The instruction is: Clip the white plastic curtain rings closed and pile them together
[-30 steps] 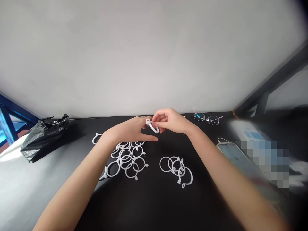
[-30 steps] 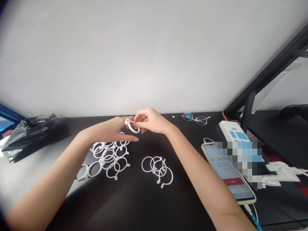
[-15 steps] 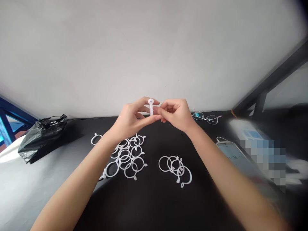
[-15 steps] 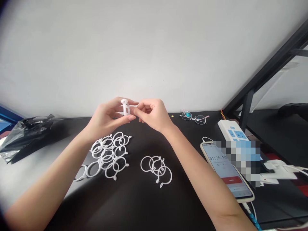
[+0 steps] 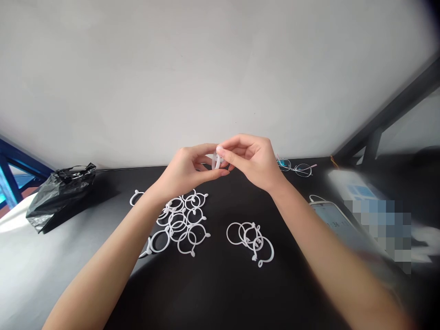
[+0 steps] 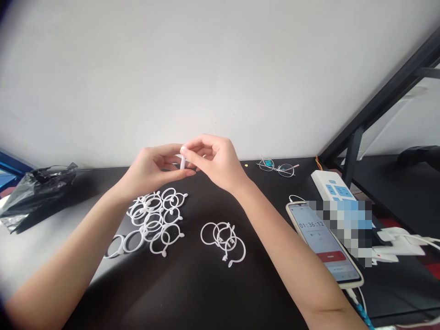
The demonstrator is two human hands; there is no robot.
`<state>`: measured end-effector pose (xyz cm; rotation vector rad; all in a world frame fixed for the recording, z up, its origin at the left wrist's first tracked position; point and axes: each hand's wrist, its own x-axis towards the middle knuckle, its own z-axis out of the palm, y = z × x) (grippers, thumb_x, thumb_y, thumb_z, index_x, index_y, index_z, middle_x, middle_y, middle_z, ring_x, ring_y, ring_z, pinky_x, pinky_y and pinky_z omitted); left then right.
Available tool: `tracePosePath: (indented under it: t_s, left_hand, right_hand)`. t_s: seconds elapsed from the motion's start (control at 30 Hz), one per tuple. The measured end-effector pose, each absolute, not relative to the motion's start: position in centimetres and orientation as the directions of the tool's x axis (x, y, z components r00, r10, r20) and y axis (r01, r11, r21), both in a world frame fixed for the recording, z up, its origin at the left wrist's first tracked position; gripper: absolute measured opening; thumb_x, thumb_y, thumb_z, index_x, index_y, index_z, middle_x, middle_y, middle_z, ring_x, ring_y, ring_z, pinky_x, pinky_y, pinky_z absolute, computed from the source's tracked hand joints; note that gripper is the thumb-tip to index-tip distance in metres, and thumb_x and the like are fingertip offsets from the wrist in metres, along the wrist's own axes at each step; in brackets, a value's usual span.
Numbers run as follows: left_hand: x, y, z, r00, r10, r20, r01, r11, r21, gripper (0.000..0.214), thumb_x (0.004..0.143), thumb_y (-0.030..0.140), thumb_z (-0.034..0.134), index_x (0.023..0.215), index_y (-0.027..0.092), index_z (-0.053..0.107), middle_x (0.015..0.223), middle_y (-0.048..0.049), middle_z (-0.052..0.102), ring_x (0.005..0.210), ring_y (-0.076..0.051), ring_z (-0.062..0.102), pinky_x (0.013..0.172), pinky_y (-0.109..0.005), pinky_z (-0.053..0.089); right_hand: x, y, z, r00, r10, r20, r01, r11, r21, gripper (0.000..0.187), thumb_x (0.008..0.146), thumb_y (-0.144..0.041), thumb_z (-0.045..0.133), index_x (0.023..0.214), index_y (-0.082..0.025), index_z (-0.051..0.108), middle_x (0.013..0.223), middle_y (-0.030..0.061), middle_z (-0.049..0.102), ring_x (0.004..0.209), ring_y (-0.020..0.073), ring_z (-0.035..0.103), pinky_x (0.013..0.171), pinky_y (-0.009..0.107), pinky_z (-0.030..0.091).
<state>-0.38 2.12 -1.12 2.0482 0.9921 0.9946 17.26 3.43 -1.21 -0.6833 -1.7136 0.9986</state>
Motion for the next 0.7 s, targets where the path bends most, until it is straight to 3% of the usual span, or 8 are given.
tracePosePath:
  t_s: [0.27, 0.7]
  left_hand:
    - [-0.54, 2.25, -1.18, 0.426, 0.838, 0.342, 0.317, -0.492, 0.811, 0.036, 0.077, 0.037, 0.071, 0.107, 0.017, 0.067, 0.098, -0.0061, 0.070, 0.082, -0.018, 0.065, 0.074, -0.032, 0.056]
    - [-0.75, 2.24, -1.13, 0.438, 0.841, 0.317, 0.423, -0.504, 0.753, 0.030, 0.080, 0.045, 0.068, 0.093, 0.017, 0.066, 0.078, -0.0019, 0.063, 0.066, -0.012, 0.055, 0.060, -0.025, 0.047]
  right_hand:
    - [17.16, 3.34, -1.36, -0.339, 0.789, 0.512, -0.043, 0.531, -0.846, 0.022, 0.082, -0.038, 0.069, 0.081, -0.016, 0.067, 0.073, 0.0011, 0.067, 0.068, 0.0138, 0.067, 0.069, 0.030, 0.059]
    - [17.15, 3.33, -1.24, -0.362, 0.780, 0.511, -0.012, 0.544, -0.839, 0.021, 0.083, -0.036, 0.068, 0.080, -0.015, 0.066, 0.070, 0.0002, 0.066, 0.062, 0.0114, 0.064, 0.062, 0.026, 0.057]
